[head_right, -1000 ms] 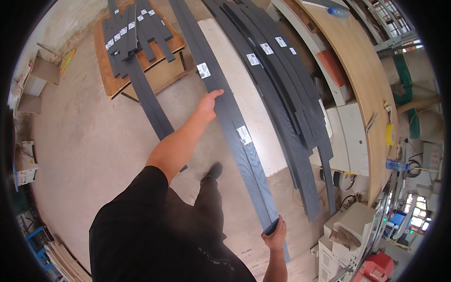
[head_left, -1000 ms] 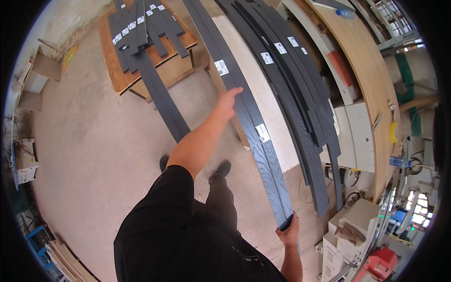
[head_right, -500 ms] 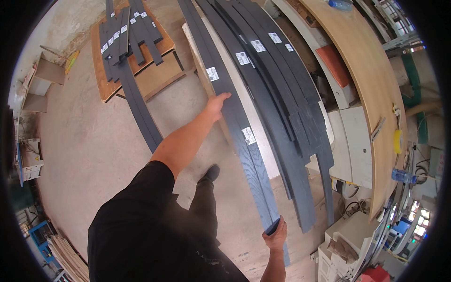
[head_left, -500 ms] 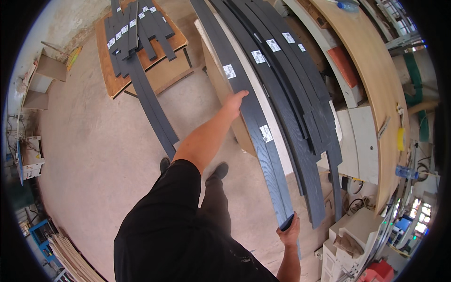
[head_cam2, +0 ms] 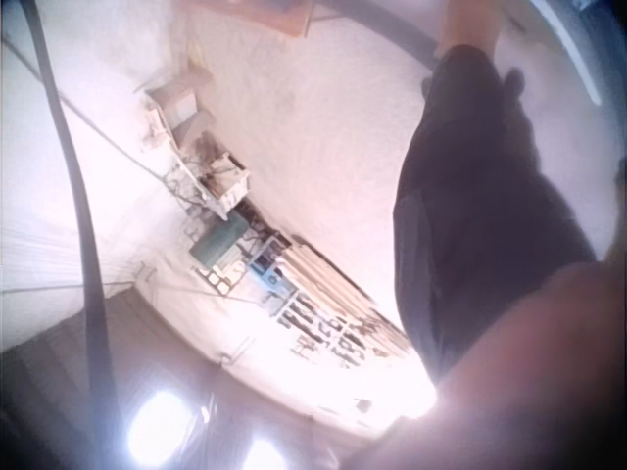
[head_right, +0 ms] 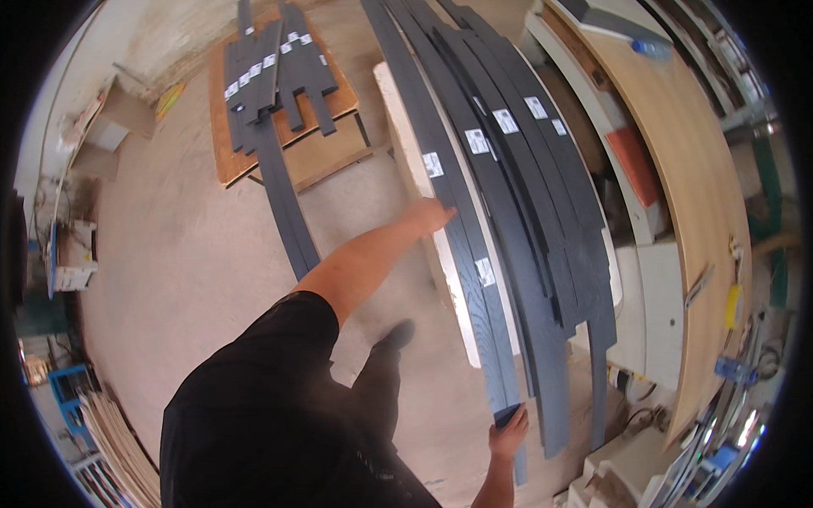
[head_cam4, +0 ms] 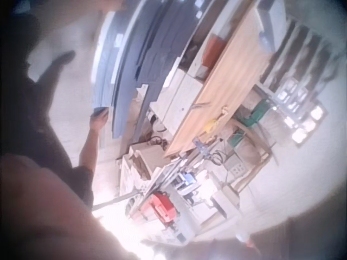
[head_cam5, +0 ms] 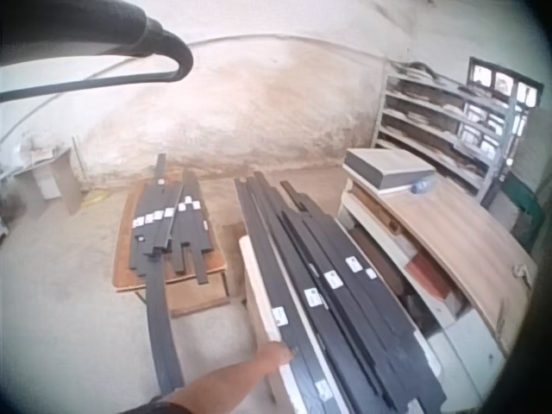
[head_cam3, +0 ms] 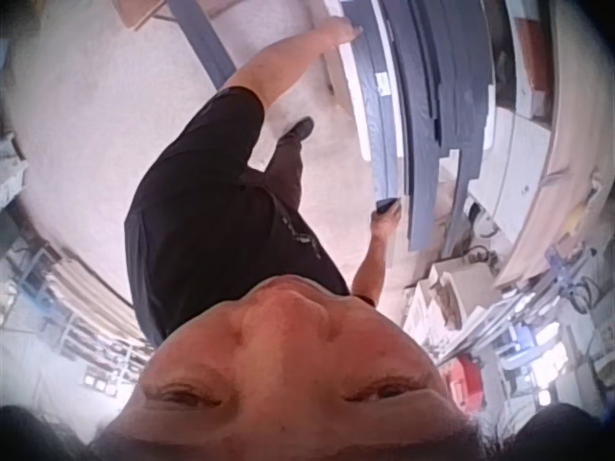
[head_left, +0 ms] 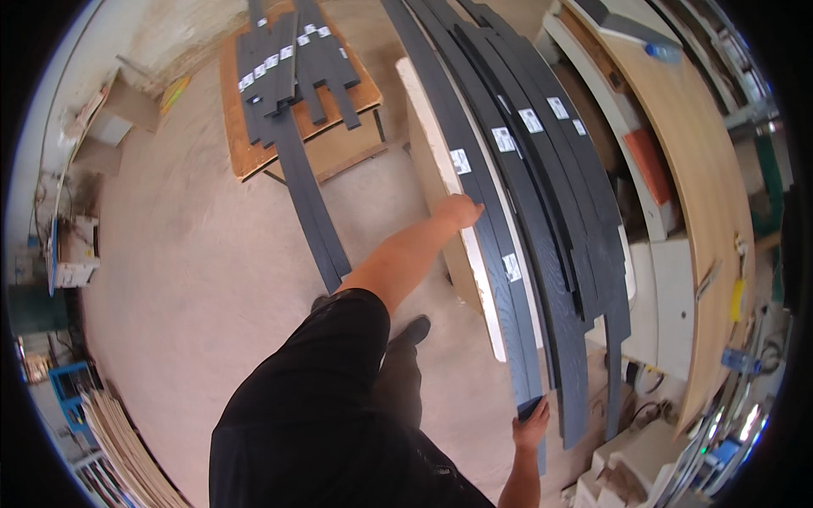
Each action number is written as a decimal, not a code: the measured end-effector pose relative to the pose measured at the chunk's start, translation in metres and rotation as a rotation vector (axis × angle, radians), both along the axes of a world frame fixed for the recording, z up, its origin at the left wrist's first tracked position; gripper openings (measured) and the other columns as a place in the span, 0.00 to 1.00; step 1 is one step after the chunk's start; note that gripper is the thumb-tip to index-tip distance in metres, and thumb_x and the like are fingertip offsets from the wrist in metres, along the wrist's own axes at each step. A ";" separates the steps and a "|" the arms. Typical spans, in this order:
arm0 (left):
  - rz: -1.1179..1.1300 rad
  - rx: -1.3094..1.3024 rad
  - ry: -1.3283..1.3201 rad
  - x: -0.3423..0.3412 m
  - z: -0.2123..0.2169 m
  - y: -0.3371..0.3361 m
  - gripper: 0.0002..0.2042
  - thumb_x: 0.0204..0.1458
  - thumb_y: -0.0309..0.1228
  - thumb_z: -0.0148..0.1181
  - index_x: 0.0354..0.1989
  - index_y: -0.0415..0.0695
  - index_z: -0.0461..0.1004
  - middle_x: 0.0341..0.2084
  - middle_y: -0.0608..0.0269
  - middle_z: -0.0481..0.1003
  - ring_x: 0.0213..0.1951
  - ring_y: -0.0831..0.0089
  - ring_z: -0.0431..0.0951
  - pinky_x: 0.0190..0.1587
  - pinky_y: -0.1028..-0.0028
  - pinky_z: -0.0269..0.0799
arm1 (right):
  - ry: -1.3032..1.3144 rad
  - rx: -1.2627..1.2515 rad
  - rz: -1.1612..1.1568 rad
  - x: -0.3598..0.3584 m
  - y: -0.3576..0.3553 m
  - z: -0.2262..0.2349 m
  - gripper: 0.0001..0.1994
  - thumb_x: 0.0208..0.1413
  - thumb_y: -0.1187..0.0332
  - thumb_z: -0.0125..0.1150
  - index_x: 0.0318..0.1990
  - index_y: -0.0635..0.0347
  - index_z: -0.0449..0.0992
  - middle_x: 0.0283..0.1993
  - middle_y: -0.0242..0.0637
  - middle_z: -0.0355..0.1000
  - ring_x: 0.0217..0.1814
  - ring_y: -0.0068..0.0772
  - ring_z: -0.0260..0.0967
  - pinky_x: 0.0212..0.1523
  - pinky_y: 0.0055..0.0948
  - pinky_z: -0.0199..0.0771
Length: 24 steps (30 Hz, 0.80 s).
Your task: The person picks up long dark wooden planks from a table, uses a handheld electric sander on one plank, then carries and stacks the planks on a wooden pallet. The person also moves a large wooden board and briefly touches a computer mouse at a workstation.
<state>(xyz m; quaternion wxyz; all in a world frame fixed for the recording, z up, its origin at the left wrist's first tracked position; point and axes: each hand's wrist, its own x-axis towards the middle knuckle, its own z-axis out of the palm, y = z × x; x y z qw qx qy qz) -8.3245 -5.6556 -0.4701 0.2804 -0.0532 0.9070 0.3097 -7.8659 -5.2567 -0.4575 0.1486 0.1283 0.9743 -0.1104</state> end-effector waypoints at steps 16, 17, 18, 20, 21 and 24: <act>0.288 0.689 -0.302 0.139 -0.024 -0.268 0.14 0.65 0.38 0.58 0.32 0.39 0.73 0.22 0.62 0.77 0.25 0.74 0.80 0.29 0.73 0.75 | 0.152 -0.115 0.145 -0.170 -0.285 0.040 0.39 0.45 0.67 0.71 0.68 0.61 0.64 0.68 0.56 0.61 0.70 0.61 0.57 0.70 0.58 0.56; 0.261 0.652 -0.306 0.140 -0.023 -0.298 0.13 0.65 0.36 0.58 0.32 0.39 0.73 0.22 0.63 0.77 0.25 0.74 0.80 0.30 0.73 0.75 | 0.138 -0.163 0.127 -0.198 -0.324 0.037 0.38 0.45 0.67 0.71 0.67 0.62 0.65 0.67 0.56 0.62 0.69 0.61 0.58 0.69 0.57 0.57; 0.249 0.660 -0.275 0.137 -0.020 -0.330 0.13 0.65 0.36 0.59 0.32 0.39 0.73 0.22 0.63 0.77 0.26 0.74 0.79 0.30 0.73 0.75 | 0.189 -0.275 0.167 -0.231 -0.363 0.033 0.36 0.45 0.66 0.72 0.65 0.64 0.67 0.63 0.56 0.67 0.67 0.61 0.62 0.68 0.54 0.60; 0.243 0.650 -0.176 0.126 -0.012 -0.395 0.12 0.65 0.34 0.59 0.32 0.38 0.73 0.22 0.63 0.76 0.26 0.75 0.79 0.31 0.73 0.75 | 0.147 -0.386 0.252 -0.301 -0.443 0.026 0.36 0.47 0.68 0.72 0.65 0.65 0.68 0.61 0.59 0.70 0.65 0.62 0.65 0.66 0.52 0.65; 0.326 0.615 -0.126 0.118 -0.006 -0.427 0.12 0.64 0.34 0.59 0.32 0.38 0.74 0.21 0.62 0.77 0.25 0.75 0.79 0.30 0.73 0.74 | 0.153 -0.388 0.332 -0.340 -0.488 0.022 0.35 0.47 0.66 0.73 0.65 0.65 0.68 0.60 0.59 0.71 0.64 0.63 0.66 0.66 0.52 0.66; 0.518 0.619 0.050 0.102 0.010 -0.521 0.12 0.63 0.33 0.60 0.31 0.37 0.75 0.19 0.61 0.77 0.23 0.75 0.78 0.29 0.71 0.73 | 0.151 -0.372 0.527 -0.460 -0.626 0.021 0.38 0.48 0.58 0.72 0.66 0.65 0.67 0.60 0.60 0.71 0.64 0.63 0.67 0.65 0.51 0.67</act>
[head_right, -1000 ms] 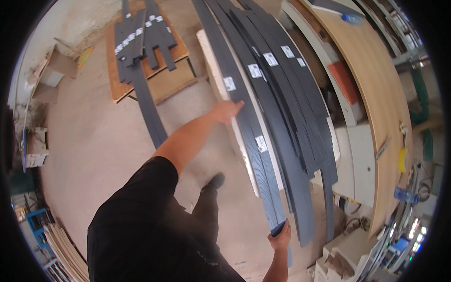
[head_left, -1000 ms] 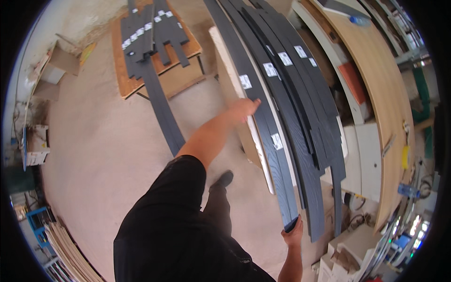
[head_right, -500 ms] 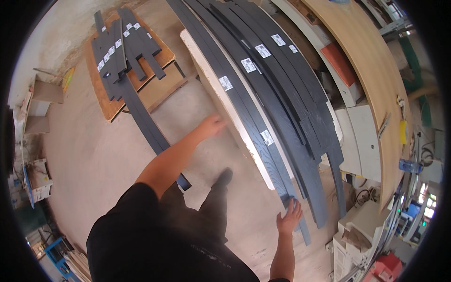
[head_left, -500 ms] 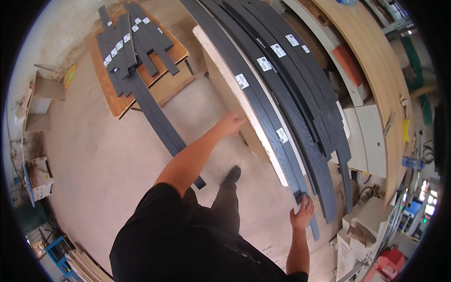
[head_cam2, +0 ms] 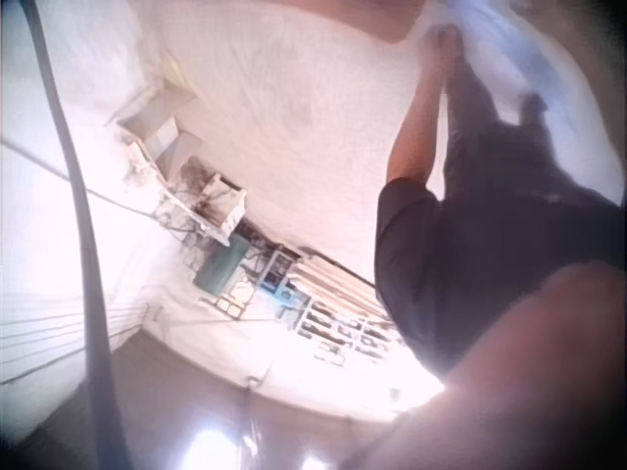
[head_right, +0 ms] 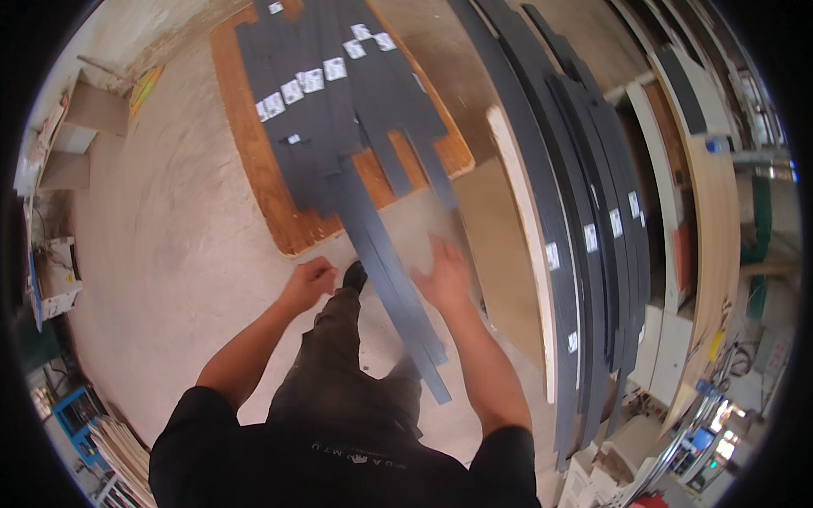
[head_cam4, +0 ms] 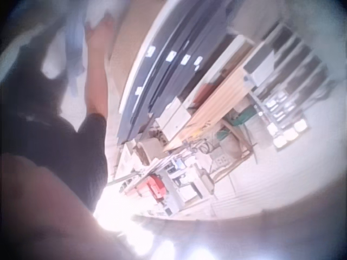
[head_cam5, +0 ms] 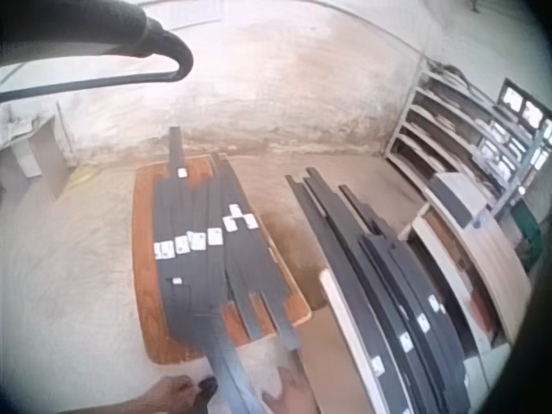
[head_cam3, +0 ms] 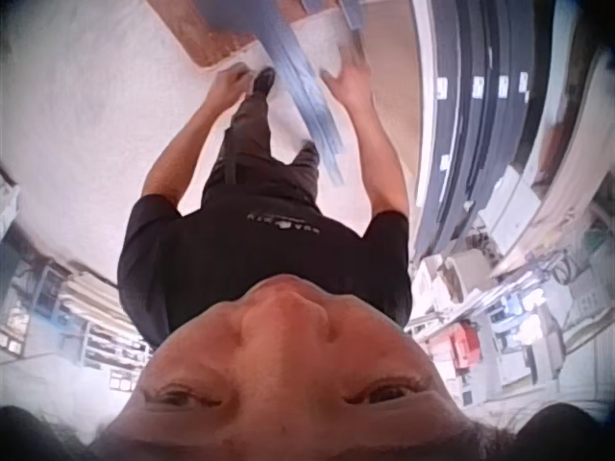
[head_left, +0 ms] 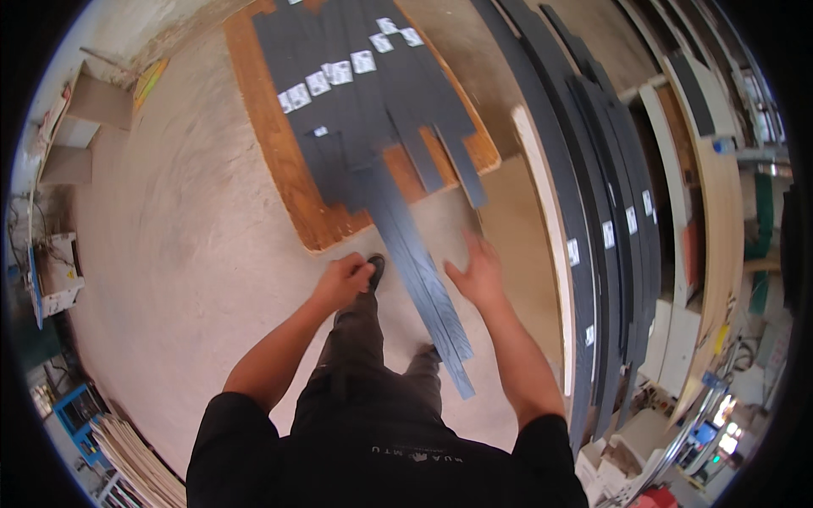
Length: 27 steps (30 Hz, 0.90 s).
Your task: The person picks up long dark wooden planks from a table, uses a handheld electric sander on one plank, then carries and stacks the planks on a wooden pallet. The person also moves a large wooden board and briefly touches a computer mouse at a workstation.
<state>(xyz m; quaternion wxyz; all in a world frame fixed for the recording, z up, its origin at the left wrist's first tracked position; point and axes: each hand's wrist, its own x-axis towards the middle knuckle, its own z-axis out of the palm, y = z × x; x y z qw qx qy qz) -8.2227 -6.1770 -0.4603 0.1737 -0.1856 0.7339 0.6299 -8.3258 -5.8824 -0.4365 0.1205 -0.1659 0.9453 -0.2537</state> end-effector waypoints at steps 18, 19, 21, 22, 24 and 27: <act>0.234 0.024 -0.331 0.045 -0.013 -0.104 0.12 0.64 0.32 0.58 0.34 0.35 0.74 0.23 0.58 0.78 0.26 0.72 0.81 0.30 0.73 0.76 | 0.004 0.197 -0.250 -0.186 -0.306 -0.017 0.57 0.43 0.46 0.75 0.75 0.65 0.48 0.74 0.54 0.51 0.73 0.58 0.50 0.66 0.62 0.58; 0.223 0.047 -0.322 0.040 -0.012 -0.102 0.12 0.65 0.32 0.58 0.34 0.35 0.74 0.23 0.59 0.78 0.26 0.72 0.81 0.30 0.73 0.76 | -0.012 0.200 -0.252 -0.186 -0.308 -0.017 0.57 0.43 0.45 0.75 0.75 0.64 0.49 0.73 0.54 0.51 0.73 0.58 0.50 0.66 0.61 0.58; 0.170 0.027 -0.316 0.032 -0.012 -0.100 0.12 0.65 0.33 0.57 0.35 0.36 0.74 0.23 0.60 0.78 0.26 0.73 0.81 0.30 0.73 0.75 | -0.035 0.177 -0.278 -0.187 -0.306 -0.015 0.56 0.43 0.46 0.75 0.74 0.63 0.50 0.72 0.54 0.52 0.73 0.56 0.50 0.64 0.58 0.60; 0.107 0.032 -0.387 0.017 -0.011 -0.106 0.12 0.66 0.33 0.56 0.35 0.36 0.74 0.23 0.60 0.78 0.26 0.73 0.81 0.30 0.74 0.74 | -0.049 0.150 -0.298 -0.189 -0.306 -0.013 0.55 0.41 0.47 0.76 0.74 0.62 0.52 0.71 0.53 0.53 0.71 0.56 0.51 0.64 0.58 0.61; 0.136 0.042 -0.320 0.016 -0.013 -0.104 0.11 0.66 0.33 0.56 0.35 0.36 0.74 0.23 0.60 0.77 0.26 0.73 0.80 0.30 0.74 0.74 | -0.092 0.104 -0.300 -0.190 -0.299 -0.007 0.55 0.40 0.48 0.77 0.73 0.62 0.53 0.70 0.53 0.54 0.70 0.56 0.52 0.64 0.58 0.61; 0.108 0.050 -0.342 0.023 -0.017 -0.101 0.12 0.66 0.33 0.55 0.35 0.37 0.73 0.23 0.60 0.77 0.25 0.73 0.80 0.30 0.74 0.73 | -0.133 0.054 -0.273 -0.191 -0.282 0.004 0.55 0.37 0.51 0.77 0.73 0.63 0.54 0.68 0.54 0.55 0.69 0.58 0.53 0.64 0.58 0.61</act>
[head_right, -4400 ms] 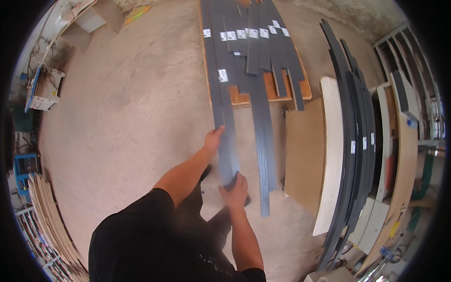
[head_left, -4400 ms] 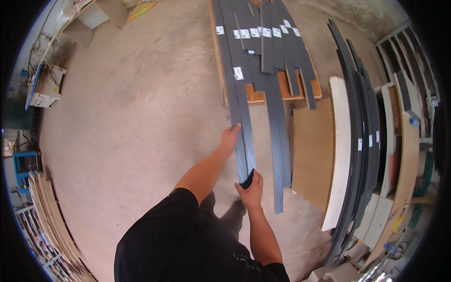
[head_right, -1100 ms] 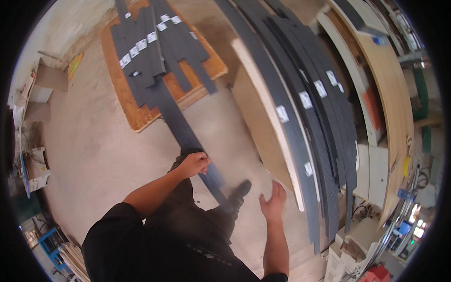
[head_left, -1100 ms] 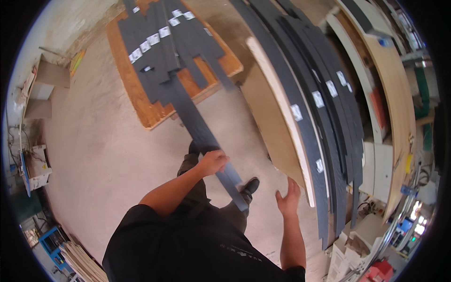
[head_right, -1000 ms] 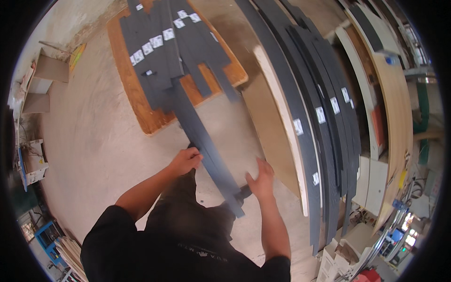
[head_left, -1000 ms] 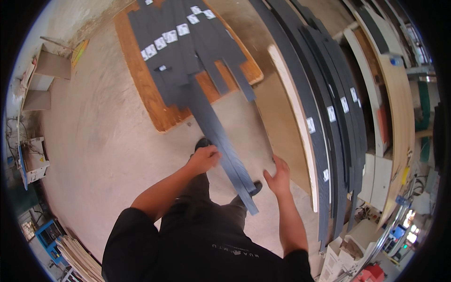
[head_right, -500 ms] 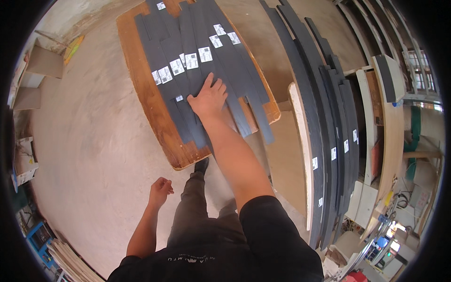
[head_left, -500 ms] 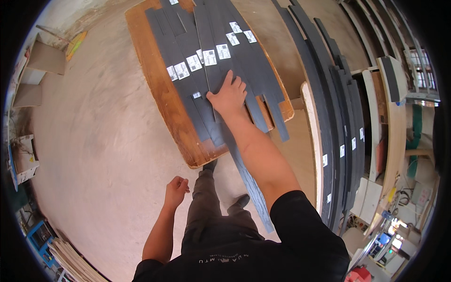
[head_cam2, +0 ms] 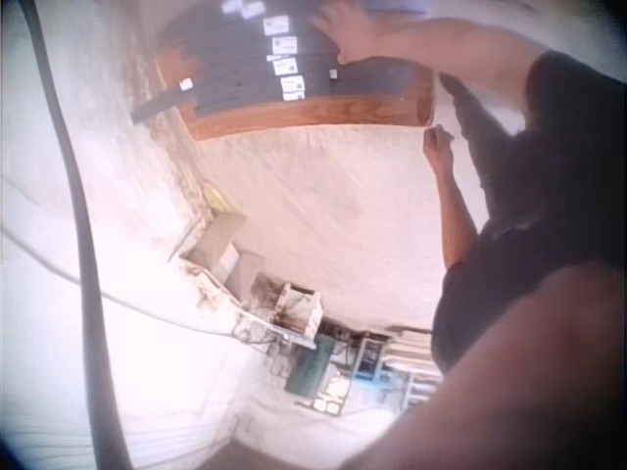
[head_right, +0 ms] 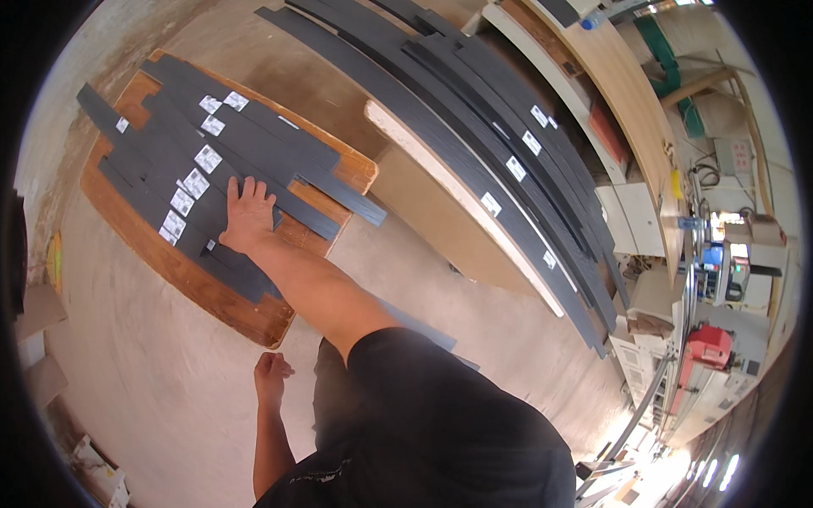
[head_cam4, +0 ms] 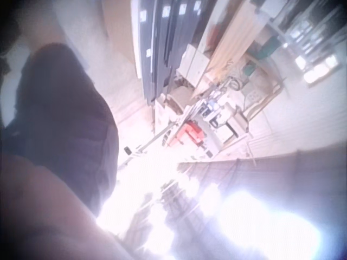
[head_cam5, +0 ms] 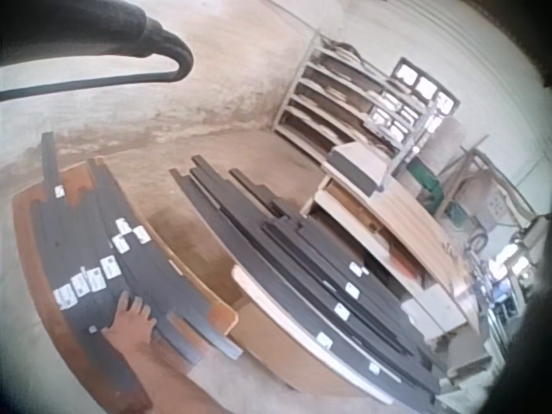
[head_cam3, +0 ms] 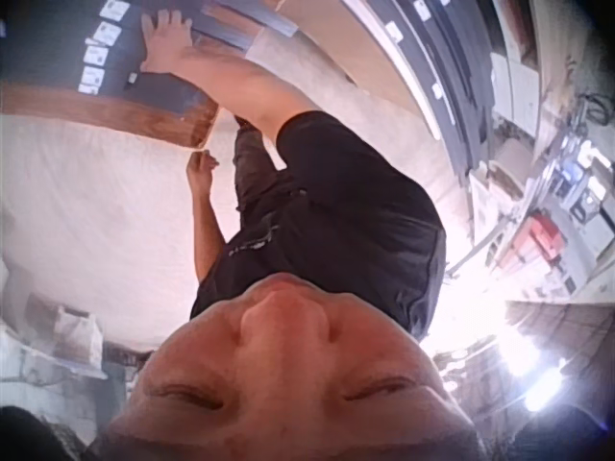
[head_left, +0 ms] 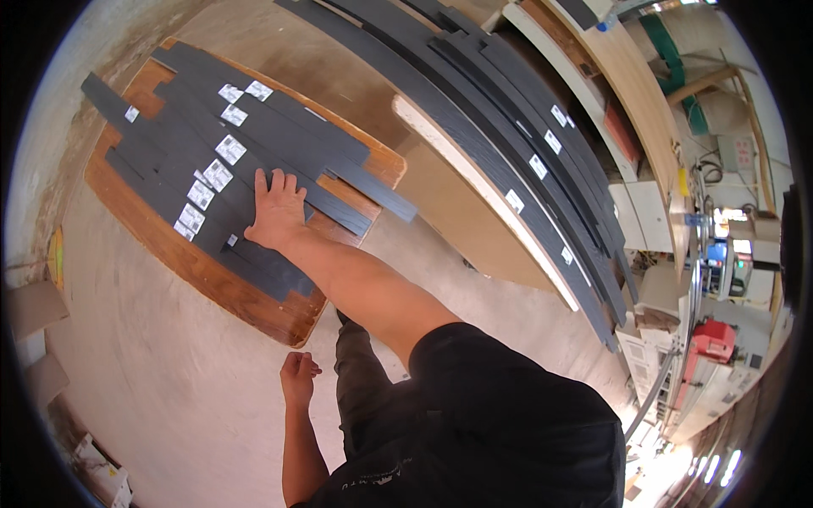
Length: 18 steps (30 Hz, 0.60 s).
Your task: The person picks up long dark wooden planks from a table, uses a handheld electric sander on one plank, then carries and stacks the planks on a wooden pallet. The person also moves a large wooden board and briefly touches a computer mouse at a workstation.
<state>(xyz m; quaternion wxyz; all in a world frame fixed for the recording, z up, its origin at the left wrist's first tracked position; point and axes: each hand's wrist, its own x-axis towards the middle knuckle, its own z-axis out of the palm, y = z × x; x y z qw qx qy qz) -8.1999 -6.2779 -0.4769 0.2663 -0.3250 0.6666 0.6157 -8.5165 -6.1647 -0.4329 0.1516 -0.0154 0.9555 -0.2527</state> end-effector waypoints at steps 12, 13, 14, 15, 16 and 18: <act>-0.093 -0.022 0.034 -0.001 0.002 0.011 0.12 0.66 0.35 0.56 0.35 0.37 0.73 0.22 0.60 0.78 0.25 0.73 0.81 0.29 0.74 0.73 | 0.253 -0.239 0.011 0.039 0.105 0.025 0.51 0.31 0.55 0.76 0.67 0.66 0.62 0.64 0.57 0.62 0.65 0.60 0.59 0.68 0.48 0.63; -0.112 -0.059 0.005 -0.008 0.006 0.011 0.12 0.65 0.35 0.57 0.35 0.37 0.74 0.22 0.59 0.78 0.25 0.73 0.81 0.29 0.74 0.74 | 0.310 -0.237 0.031 0.048 0.129 0.028 0.51 0.31 0.55 0.76 0.67 0.65 0.63 0.64 0.57 0.62 0.66 0.60 0.59 0.67 0.49 0.64; -0.110 -0.030 0.025 -0.008 0.008 0.016 0.12 0.65 0.34 0.57 0.35 0.37 0.74 0.22 0.59 0.78 0.25 0.73 0.81 0.29 0.74 0.74 | 0.305 -0.172 0.033 0.060 0.156 0.032 0.51 0.31 0.56 0.76 0.67 0.65 0.63 0.64 0.58 0.62 0.66 0.62 0.59 0.67 0.50 0.64; -0.122 -0.034 0.016 -0.011 0.012 0.020 0.11 0.65 0.34 0.58 0.36 0.37 0.74 0.22 0.59 0.78 0.25 0.73 0.81 0.30 0.74 0.75 | 0.377 -0.118 0.046 0.074 0.184 0.037 0.51 0.31 0.56 0.76 0.68 0.64 0.62 0.64 0.58 0.61 0.66 0.63 0.59 0.67 0.51 0.64; -0.158 -0.022 -0.011 -0.016 0.015 0.023 0.11 0.65 0.33 0.58 0.36 0.36 0.74 0.22 0.59 0.78 0.25 0.73 0.81 0.30 0.73 0.76 | 0.333 -0.092 0.024 0.087 0.214 0.041 0.50 0.32 0.57 0.76 0.68 0.64 0.62 0.65 0.58 0.61 0.66 0.63 0.59 0.67 0.52 0.64; -0.197 -0.066 -0.005 -0.022 0.019 0.036 0.11 0.64 0.32 0.59 0.35 0.36 0.75 0.22 0.59 0.78 0.25 0.73 0.80 0.31 0.72 0.78 | 0.380 -0.034 0.014 0.115 0.276 0.050 0.49 0.31 0.58 0.75 0.67 0.64 0.64 0.65 0.57 0.60 0.66 0.64 0.58 0.66 0.53 0.63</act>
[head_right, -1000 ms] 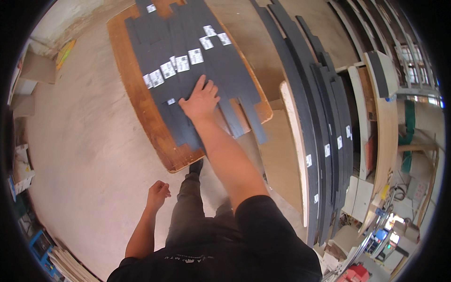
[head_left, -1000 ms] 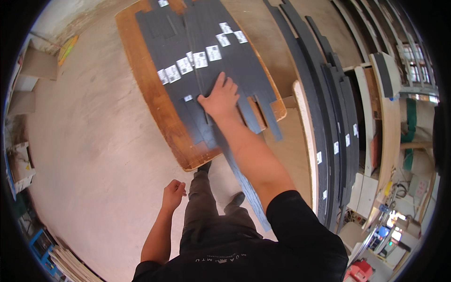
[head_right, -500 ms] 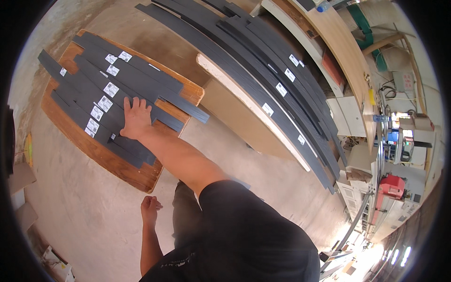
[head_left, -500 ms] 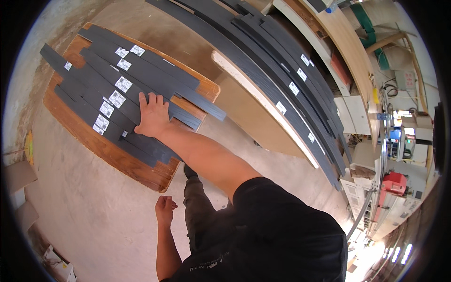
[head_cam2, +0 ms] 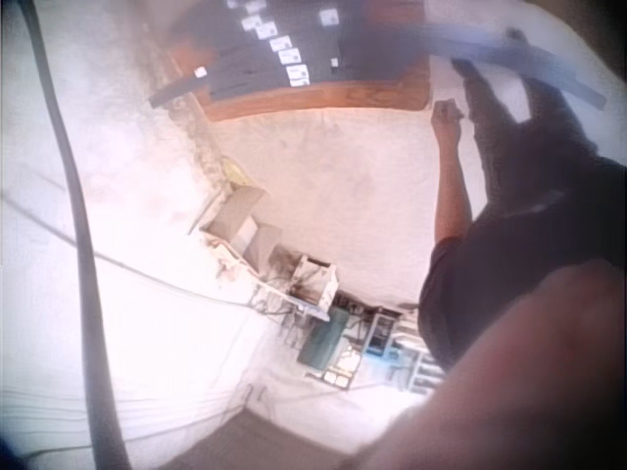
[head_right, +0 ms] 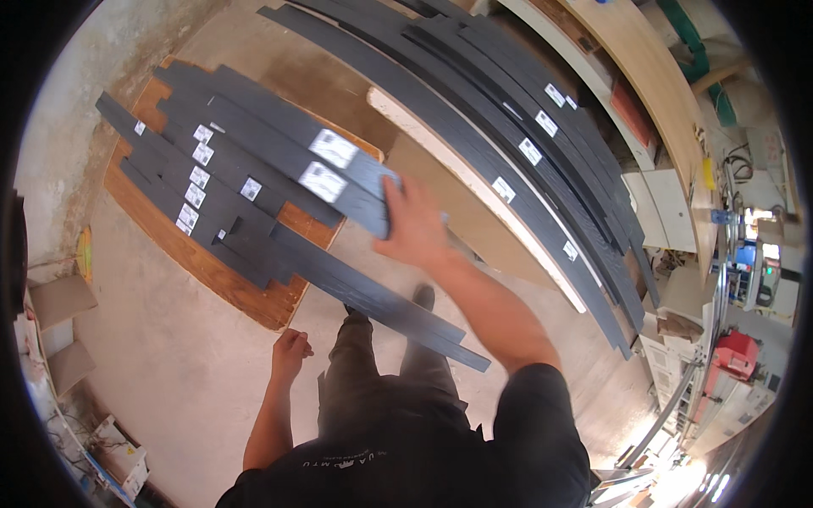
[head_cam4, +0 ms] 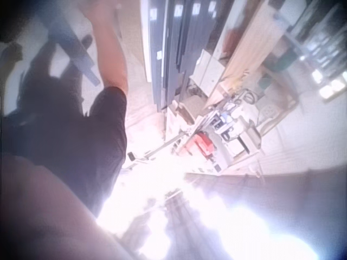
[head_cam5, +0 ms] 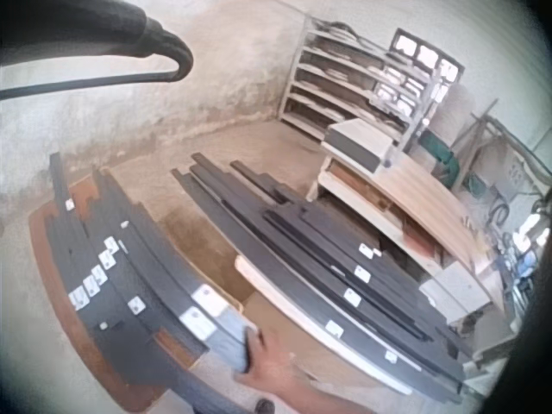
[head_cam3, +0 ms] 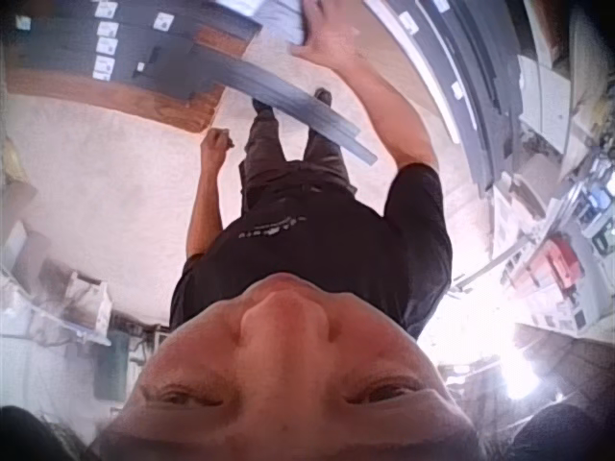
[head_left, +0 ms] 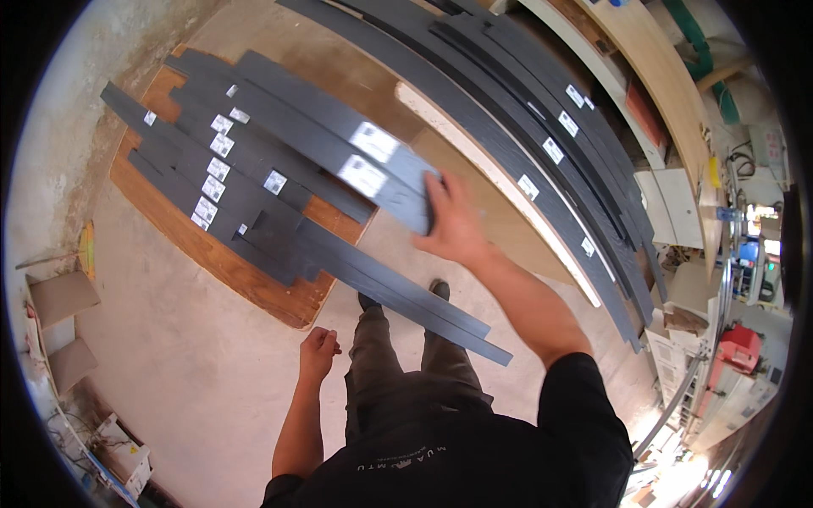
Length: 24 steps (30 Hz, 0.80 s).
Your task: The person picks up long dark wooden planks from a table, uses a handheld electric sander on one plank, then carries and stacks the planks on a wooden pallet. The person also moves a large wooden board and briefly touches a computer mouse at a workstation.
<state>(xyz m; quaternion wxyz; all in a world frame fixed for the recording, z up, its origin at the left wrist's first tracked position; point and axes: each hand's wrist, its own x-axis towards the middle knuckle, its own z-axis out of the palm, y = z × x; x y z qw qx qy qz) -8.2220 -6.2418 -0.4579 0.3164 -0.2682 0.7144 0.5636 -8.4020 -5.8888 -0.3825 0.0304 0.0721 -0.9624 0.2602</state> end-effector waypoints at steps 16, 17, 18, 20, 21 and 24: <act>-0.447 -0.029 -0.024 0.019 0.014 0.207 0.14 0.62 0.37 0.62 0.31 0.38 0.74 0.21 0.59 0.78 0.25 0.72 0.81 0.30 0.72 0.74 | 0.059 0.193 -0.198 0.133 0.333 -0.055 0.47 0.31 0.62 0.76 0.66 0.64 0.66 0.65 0.54 0.61 0.65 0.59 0.60 0.62 0.54 0.65; -0.496 -0.012 -0.057 0.022 0.014 0.217 0.14 0.62 0.37 0.62 0.31 0.38 0.74 0.21 0.58 0.78 0.25 0.71 0.81 0.30 0.72 0.75 | 0.059 0.197 -0.185 0.132 0.343 -0.056 0.47 0.31 0.62 0.75 0.66 0.64 0.66 0.66 0.53 0.61 0.65 0.58 0.60 0.62 0.55 0.64; -0.516 -0.064 -0.033 0.023 0.014 0.225 0.14 0.62 0.38 0.62 0.32 0.38 0.74 0.21 0.58 0.78 0.25 0.71 0.82 0.30 0.71 0.75 | 0.065 0.201 -0.174 0.131 0.351 -0.057 0.47 0.31 0.62 0.75 0.66 0.64 0.66 0.66 0.53 0.61 0.65 0.58 0.60 0.62 0.55 0.64; -0.584 -0.137 -0.038 0.025 0.012 0.238 0.15 0.62 0.39 0.61 0.32 0.38 0.74 0.21 0.58 0.79 0.25 0.70 0.82 0.30 0.70 0.75 | 0.060 0.192 -0.142 0.129 0.364 -0.058 0.46 0.30 0.63 0.75 0.65 0.63 0.67 0.66 0.52 0.61 0.64 0.59 0.60 0.61 0.55 0.63; -0.584 -0.098 -0.042 0.024 0.012 0.242 0.14 0.63 0.38 0.61 0.32 0.38 0.74 0.21 0.59 0.78 0.26 0.72 0.81 0.31 0.71 0.75 | 0.054 0.192 -0.128 0.129 0.367 -0.058 0.47 0.29 0.63 0.74 0.65 0.64 0.67 0.66 0.52 0.61 0.64 0.59 0.60 0.61 0.54 0.63; -0.538 -0.083 -0.096 0.023 0.010 0.248 0.13 0.64 0.36 0.60 0.33 0.38 0.73 0.22 0.62 0.78 0.26 0.75 0.79 0.33 0.73 0.76 | 0.060 0.162 -0.102 0.134 0.371 -0.059 0.46 0.29 0.64 0.74 0.65 0.65 0.67 0.66 0.53 0.61 0.64 0.60 0.60 0.61 0.54 0.63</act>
